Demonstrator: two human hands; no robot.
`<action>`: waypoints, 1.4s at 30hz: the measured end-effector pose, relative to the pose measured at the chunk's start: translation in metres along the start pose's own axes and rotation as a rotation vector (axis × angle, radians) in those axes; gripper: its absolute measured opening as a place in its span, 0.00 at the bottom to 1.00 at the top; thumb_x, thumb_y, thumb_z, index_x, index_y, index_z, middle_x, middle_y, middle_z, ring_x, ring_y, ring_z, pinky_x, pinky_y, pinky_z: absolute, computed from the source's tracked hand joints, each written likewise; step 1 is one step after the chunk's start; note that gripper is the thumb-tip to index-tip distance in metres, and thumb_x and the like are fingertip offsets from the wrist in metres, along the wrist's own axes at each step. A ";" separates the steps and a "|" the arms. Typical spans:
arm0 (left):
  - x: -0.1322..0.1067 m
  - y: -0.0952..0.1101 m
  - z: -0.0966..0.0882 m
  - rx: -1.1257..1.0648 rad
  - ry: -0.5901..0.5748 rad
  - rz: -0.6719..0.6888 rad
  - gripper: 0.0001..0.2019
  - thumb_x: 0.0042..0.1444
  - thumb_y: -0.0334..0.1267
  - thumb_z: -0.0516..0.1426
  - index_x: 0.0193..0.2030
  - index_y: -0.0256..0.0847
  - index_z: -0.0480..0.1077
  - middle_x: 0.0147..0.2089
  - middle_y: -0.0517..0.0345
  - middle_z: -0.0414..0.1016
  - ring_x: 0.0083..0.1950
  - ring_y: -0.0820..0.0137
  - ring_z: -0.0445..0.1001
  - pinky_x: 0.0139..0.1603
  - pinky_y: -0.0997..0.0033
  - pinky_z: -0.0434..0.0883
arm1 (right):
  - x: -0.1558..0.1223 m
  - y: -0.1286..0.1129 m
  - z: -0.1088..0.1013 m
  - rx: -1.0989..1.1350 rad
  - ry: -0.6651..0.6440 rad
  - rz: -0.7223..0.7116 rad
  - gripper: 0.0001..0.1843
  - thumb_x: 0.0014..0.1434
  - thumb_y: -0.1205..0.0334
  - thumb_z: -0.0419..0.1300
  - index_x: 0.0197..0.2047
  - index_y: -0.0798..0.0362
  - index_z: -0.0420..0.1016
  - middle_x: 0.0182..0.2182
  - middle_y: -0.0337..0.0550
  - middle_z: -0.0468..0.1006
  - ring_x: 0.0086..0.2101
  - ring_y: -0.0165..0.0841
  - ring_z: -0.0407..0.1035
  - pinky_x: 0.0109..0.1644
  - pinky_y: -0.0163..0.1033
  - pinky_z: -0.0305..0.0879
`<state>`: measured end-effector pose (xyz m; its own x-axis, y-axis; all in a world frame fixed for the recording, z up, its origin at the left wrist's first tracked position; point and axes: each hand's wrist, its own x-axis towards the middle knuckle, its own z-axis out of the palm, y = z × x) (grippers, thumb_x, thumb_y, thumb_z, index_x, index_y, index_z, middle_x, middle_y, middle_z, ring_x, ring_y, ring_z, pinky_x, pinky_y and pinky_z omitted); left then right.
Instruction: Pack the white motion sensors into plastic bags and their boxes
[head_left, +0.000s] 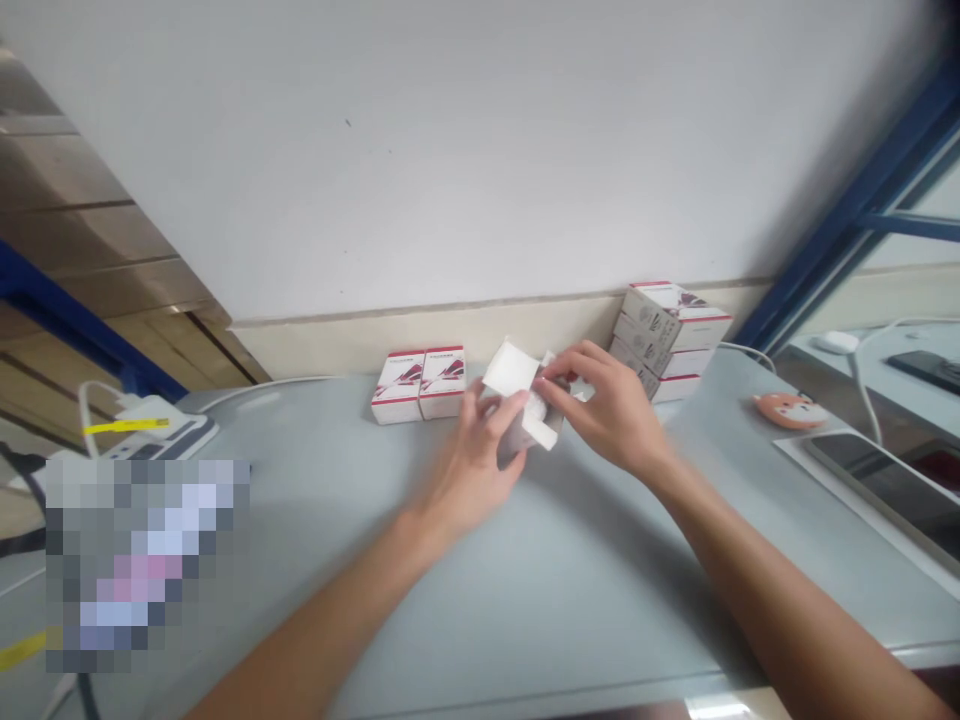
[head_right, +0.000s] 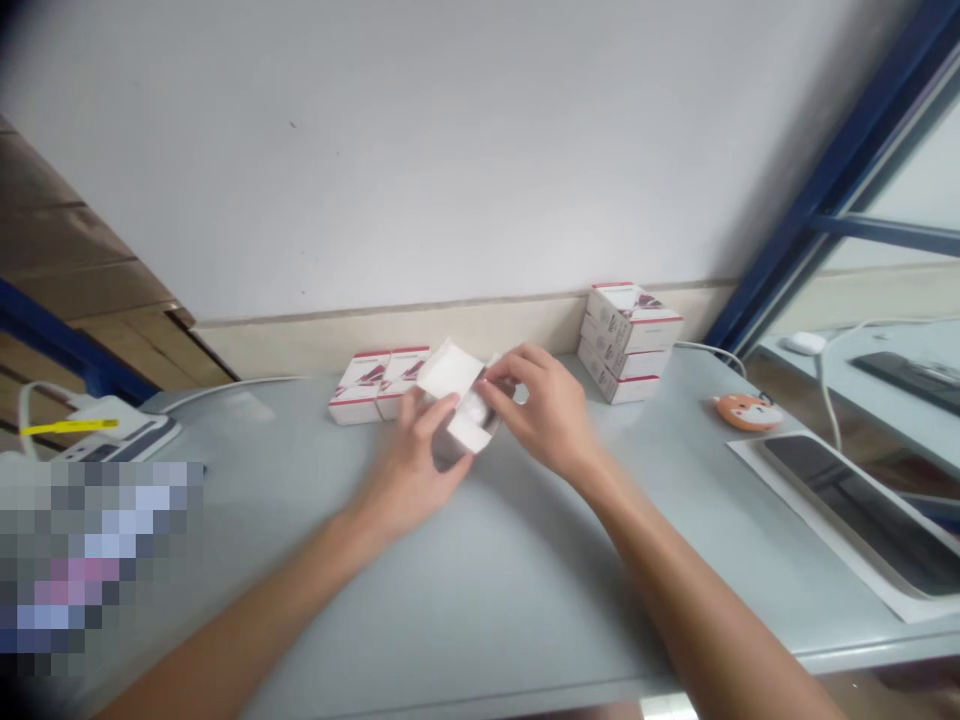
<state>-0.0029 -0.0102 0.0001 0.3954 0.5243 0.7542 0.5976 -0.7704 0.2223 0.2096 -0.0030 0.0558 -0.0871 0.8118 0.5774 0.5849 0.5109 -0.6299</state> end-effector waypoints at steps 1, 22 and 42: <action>-0.002 -0.002 0.001 -0.017 -0.073 -0.049 0.41 0.62 0.29 0.64 0.75 0.55 0.50 0.71 0.41 0.63 0.61 0.56 0.80 0.51 0.56 0.83 | 0.001 0.003 -0.001 -0.033 0.014 -0.002 0.06 0.68 0.58 0.65 0.38 0.48 0.80 0.40 0.41 0.80 0.40 0.36 0.75 0.45 0.43 0.67; 0.013 -0.023 -0.009 0.026 0.066 -0.316 0.30 0.71 0.41 0.57 0.77 0.43 0.59 0.71 0.43 0.71 0.71 0.57 0.72 0.68 0.55 0.73 | 0.030 0.074 -0.039 0.759 0.693 0.407 0.21 0.57 0.41 0.69 0.39 0.49 0.72 0.33 0.36 0.79 0.36 0.33 0.76 0.36 0.36 0.74; 0.043 -0.009 0.017 -0.180 -0.059 -0.252 0.18 0.75 0.44 0.50 0.63 0.42 0.73 0.63 0.43 0.75 0.68 0.56 0.70 0.72 0.45 0.67 | 0.018 0.044 -0.006 0.817 0.549 0.620 0.13 0.58 0.50 0.66 0.36 0.47 0.69 0.30 0.36 0.74 0.32 0.33 0.73 0.33 0.39 0.79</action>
<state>0.0207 0.0260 0.0202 0.2937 0.7228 0.6255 0.5511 -0.6627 0.5070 0.2389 0.0329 0.0415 0.5098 0.8571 0.0740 -0.3071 0.2617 -0.9150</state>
